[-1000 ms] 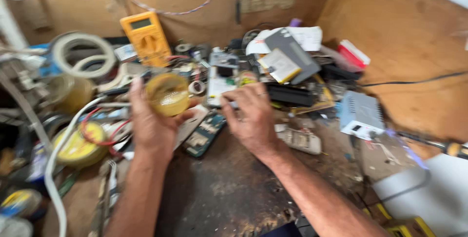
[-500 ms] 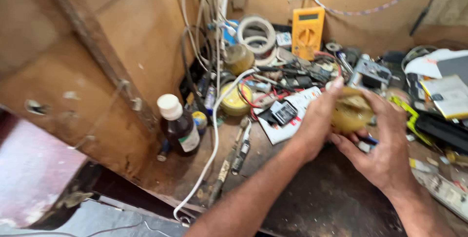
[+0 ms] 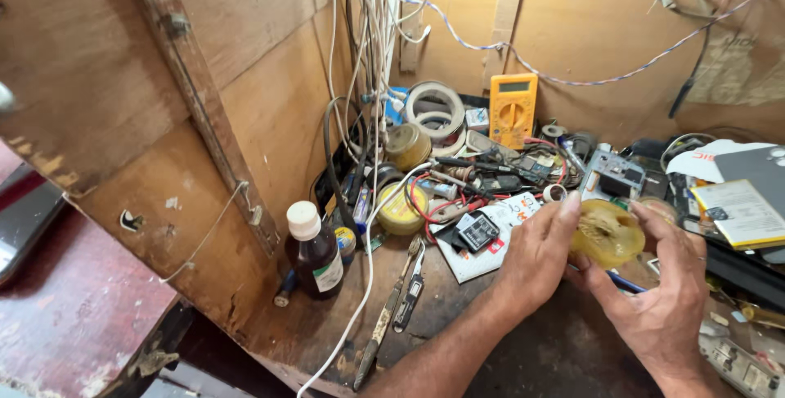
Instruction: The person works at a cluttered electronics repair bench, handling small circuit boards and a phone board, applying paste from a yellow container, and probing the board with a hand tool. They then open a cardboard box, take out small packaged components, and place items back on the bench.
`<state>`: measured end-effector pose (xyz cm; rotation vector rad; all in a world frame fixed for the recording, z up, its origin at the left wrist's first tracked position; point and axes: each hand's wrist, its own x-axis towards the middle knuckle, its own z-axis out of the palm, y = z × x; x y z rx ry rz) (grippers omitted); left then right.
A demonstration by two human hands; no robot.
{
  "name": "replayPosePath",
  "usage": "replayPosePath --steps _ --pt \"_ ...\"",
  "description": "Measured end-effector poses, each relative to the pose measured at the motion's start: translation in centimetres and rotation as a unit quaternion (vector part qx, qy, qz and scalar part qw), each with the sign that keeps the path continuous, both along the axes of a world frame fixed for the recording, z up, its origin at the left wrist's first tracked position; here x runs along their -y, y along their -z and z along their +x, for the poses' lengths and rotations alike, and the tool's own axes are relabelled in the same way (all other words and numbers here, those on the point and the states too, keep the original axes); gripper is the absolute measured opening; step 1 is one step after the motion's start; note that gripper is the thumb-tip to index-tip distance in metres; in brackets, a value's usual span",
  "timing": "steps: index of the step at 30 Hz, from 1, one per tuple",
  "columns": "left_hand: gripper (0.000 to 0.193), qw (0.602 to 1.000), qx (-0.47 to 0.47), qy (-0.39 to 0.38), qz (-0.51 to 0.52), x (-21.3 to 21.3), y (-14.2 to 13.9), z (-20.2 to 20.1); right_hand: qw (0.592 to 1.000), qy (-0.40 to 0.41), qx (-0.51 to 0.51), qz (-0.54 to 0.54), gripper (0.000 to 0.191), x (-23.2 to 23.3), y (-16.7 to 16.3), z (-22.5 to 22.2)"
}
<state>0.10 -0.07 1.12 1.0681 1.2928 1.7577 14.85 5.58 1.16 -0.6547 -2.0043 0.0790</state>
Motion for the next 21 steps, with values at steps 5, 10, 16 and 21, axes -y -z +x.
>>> replayPosePath --steps 5,10,16,21 --pt "0.043 0.997 -0.011 -0.041 0.060 0.6 -0.8 0.1 0.997 0.062 0.017 0.050 0.071 -1.7 1.2 0.5" --pt "0.035 0.985 -0.107 -0.104 0.092 0.5 0.2 -0.1 0.991 0.110 0.025 0.078 0.065 -3.2 2.8 0.8" --pt "0.027 0.972 -0.143 -0.148 0.117 -0.1 1.6 -0.1 0.987 0.133 0.054 0.067 0.057 -4.9 4.0 1.7" --pt "0.028 0.975 -0.132 -0.136 0.117 0.1 1.3 -0.4 0.991 0.112 0.039 0.059 0.054 -5.4 5.3 2.1"
